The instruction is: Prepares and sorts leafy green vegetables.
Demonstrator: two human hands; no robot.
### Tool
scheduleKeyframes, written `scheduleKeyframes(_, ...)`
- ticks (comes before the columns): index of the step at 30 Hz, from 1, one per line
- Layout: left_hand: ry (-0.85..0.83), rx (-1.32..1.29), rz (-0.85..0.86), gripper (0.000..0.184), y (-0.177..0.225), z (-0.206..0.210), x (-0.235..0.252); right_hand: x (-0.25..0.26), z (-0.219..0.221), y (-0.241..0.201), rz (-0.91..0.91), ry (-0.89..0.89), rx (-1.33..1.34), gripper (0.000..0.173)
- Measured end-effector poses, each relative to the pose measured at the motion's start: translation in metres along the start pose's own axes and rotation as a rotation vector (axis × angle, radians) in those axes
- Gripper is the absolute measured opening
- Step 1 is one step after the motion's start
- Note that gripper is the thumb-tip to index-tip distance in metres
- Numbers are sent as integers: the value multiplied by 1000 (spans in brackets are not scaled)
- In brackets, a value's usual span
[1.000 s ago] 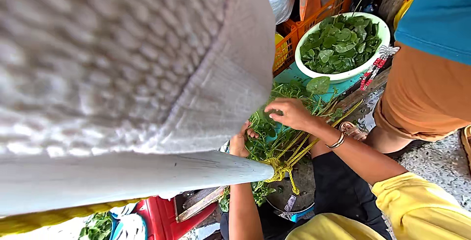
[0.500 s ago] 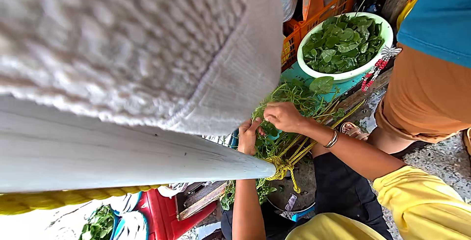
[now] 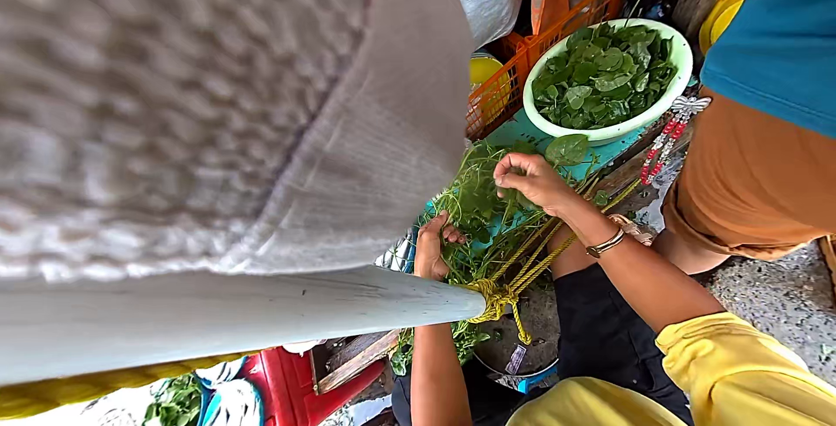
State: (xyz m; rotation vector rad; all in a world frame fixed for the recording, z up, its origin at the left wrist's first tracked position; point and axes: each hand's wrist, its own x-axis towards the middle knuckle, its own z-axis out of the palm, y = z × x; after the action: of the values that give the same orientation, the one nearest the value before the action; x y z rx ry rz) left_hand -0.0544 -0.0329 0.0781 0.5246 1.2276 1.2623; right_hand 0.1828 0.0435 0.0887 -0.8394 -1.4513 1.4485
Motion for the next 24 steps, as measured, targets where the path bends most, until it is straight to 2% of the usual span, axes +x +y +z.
scheduleKeyframes(5, -53, -27, -20, 35, 0, 1, -2, 16, 16, 14, -44, -58, -318, 17)
scheduleKeyframes(8, -93, -35, -15, 37, -1, 2, -3, 30, 24, 21, -10, -94, -402, 24)
scheduleKeyframes(10, -103, -24, -10, 38, -2, 3, -4, 35, 28, 22, -18, -113, -419, 20)
scheduleKeyframes(12, -101, -27, -15, 37, -2, 2, -4, 32, 32, 15, -30, -96, -394, 14)
scheduleKeyframes(15, -97, -42, -27, 36, -1, 0, -4, 18, 32, -13, 84, -28, -234, 13)
scheduleKeyframes(19, -106, -54, -15, 36, -4, -6, -3, 35, 6, 5, 49, 100, -8, 13)
scheduleKeyframes(24, -60, -45, -23, 34, -4, -4, -3, 31, -16, 2, 106, 23, 69, 16)
